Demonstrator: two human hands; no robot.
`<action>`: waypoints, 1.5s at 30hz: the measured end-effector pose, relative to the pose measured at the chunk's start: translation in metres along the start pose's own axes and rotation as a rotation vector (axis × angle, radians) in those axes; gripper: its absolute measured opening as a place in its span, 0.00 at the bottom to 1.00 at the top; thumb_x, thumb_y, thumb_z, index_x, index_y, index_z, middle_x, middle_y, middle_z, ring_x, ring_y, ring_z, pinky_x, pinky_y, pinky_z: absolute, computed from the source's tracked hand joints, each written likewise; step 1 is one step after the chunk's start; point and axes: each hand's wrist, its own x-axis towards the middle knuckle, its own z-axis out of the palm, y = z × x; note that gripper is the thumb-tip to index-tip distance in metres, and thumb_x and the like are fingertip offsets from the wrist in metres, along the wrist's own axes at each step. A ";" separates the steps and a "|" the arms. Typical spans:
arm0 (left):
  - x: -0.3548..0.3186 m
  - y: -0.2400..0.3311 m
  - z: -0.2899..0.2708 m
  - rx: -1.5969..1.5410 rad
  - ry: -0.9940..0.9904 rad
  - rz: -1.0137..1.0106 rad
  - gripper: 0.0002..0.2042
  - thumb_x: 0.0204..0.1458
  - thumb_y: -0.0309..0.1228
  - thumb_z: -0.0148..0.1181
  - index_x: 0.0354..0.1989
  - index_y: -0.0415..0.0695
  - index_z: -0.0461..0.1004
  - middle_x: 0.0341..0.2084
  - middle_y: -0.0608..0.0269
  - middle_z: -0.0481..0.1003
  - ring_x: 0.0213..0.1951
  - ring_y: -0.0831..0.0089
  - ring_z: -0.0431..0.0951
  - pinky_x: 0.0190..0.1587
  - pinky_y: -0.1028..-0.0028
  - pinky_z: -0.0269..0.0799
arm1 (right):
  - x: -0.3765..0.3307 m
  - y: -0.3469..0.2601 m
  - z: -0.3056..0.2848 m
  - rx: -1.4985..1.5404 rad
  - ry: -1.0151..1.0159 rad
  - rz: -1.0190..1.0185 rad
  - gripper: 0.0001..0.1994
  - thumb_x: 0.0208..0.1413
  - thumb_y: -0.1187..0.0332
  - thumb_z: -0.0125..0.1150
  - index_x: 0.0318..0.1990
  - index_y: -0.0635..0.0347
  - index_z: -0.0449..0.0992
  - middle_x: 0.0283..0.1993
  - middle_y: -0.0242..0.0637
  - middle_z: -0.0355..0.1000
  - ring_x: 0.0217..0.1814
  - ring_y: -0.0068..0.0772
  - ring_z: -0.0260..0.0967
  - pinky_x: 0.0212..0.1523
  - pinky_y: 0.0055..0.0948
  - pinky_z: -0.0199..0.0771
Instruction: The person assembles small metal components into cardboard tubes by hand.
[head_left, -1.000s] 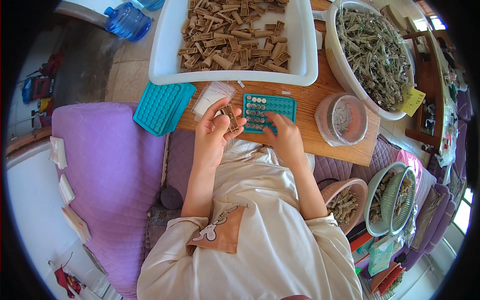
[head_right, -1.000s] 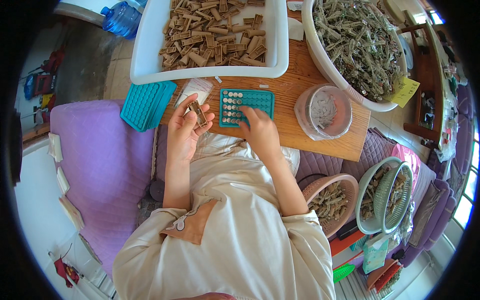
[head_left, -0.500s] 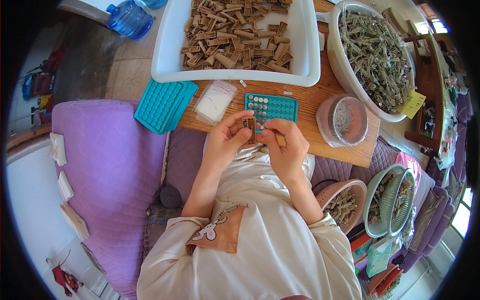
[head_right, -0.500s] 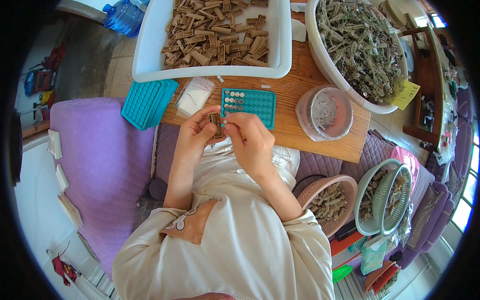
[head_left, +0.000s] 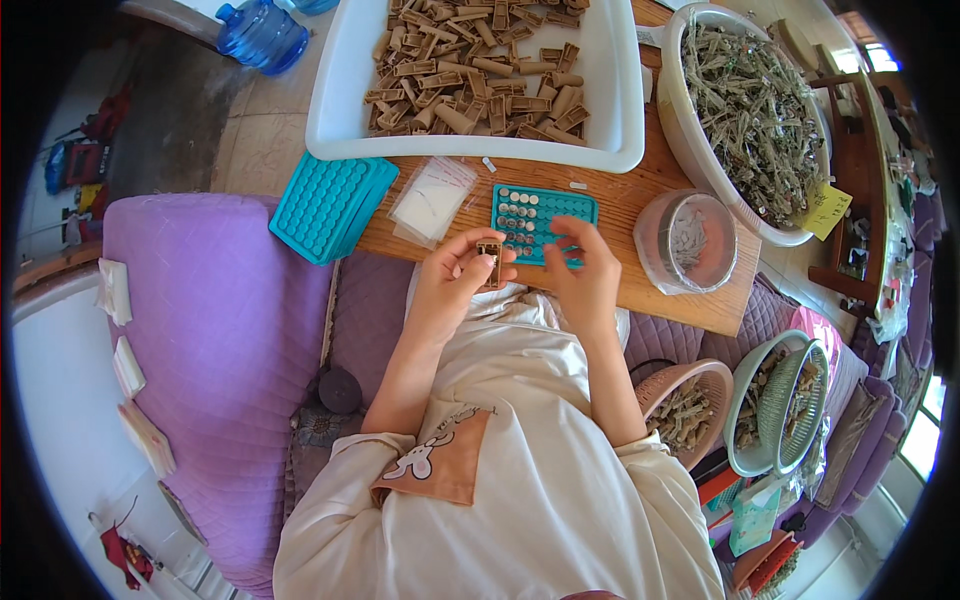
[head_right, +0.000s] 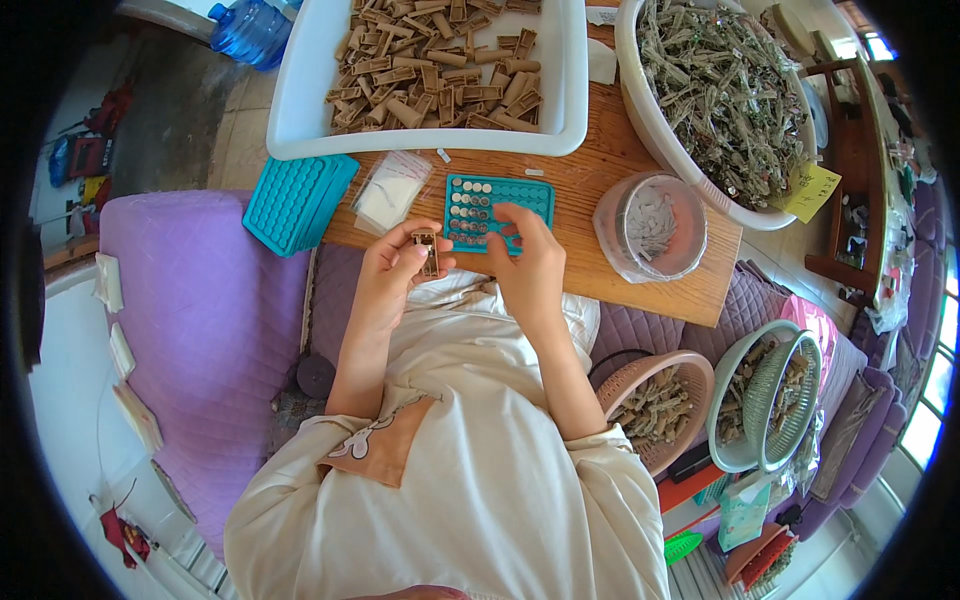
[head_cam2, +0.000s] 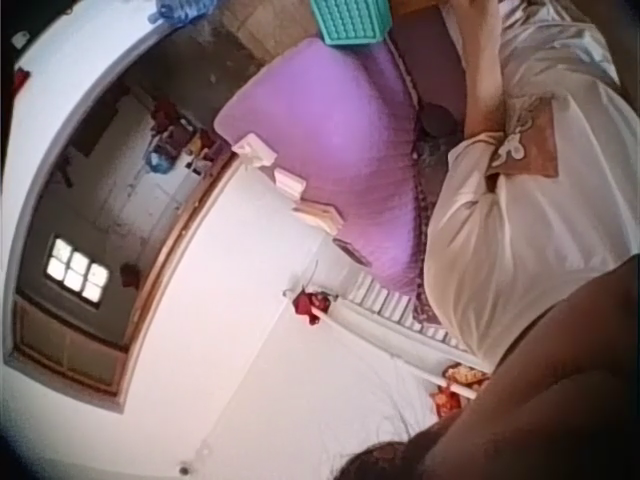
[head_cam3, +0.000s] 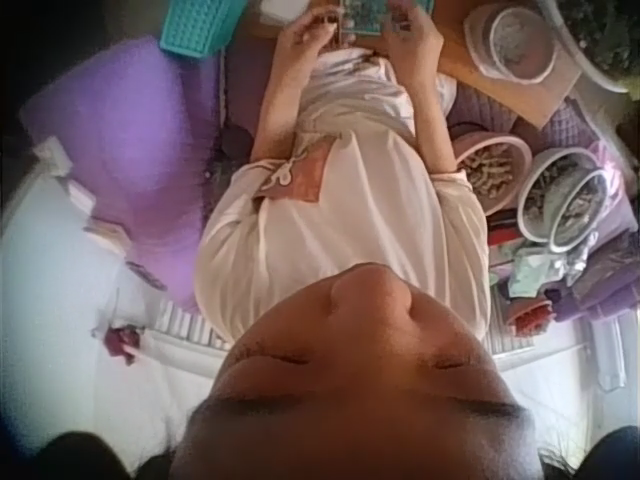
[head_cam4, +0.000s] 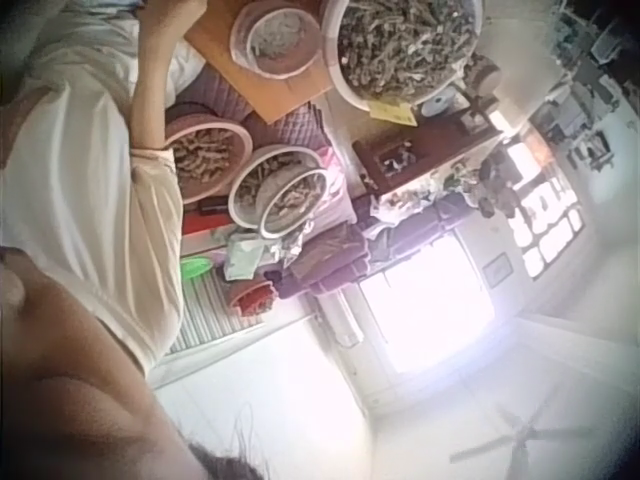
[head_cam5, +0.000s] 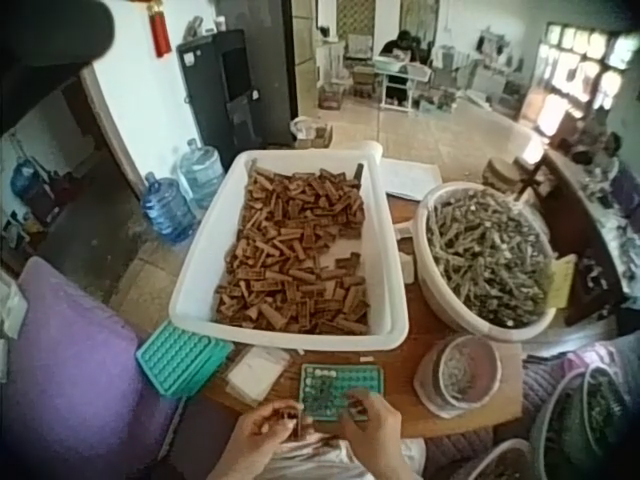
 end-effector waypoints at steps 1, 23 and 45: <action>0.000 -0.001 -0.002 0.042 0.021 0.008 0.13 0.51 0.28 0.48 0.44 0.39 0.65 0.34 0.56 0.72 0.33 0.72 0.75 0.36 0.75 0.74 | 0.001 0.002 0.001 -0.180 -0.021 0.030 0.15 0.41 0.79 0.58 0.40 0.62 0.69 0.33 0.38 0.70 0.32 0.28 0.67 0.31 0.23 0.68; 0.000 0.000 0.004 -0.053 -0.087 -0.013 0.13 0.52 0.22 0.45 0.46 0.36 0.64 0.32 0.62 0.72 0.33 0.78 0.74 0.37 0.81 0.72 | -0.003 -0.022 0.014 -0.179 -0.007 -0.624 0.10 0.38 0.82 0.59 0.31 0.63 0.70 0.30 0.37 0.71 0.31 0.36 0.70 0.29 0.28 0.71; 0.003 -0.005 -0.007 -0.004 -0.024 -0.041 0.11 0.52 0.27 0.45 0.43 0.39 0.65 0.31 0.58 0.72 0.31 0.73 0.76 0.33 0.77 0.73 | -0.003 0.031 0.024 -0.652 -0.023 -0.200 0.08 0.43 0.77 0.54 0.33 0.61 0.68 0.28 0.40 0.68 0.30 0.43 0.66 0.28 0.36 0.66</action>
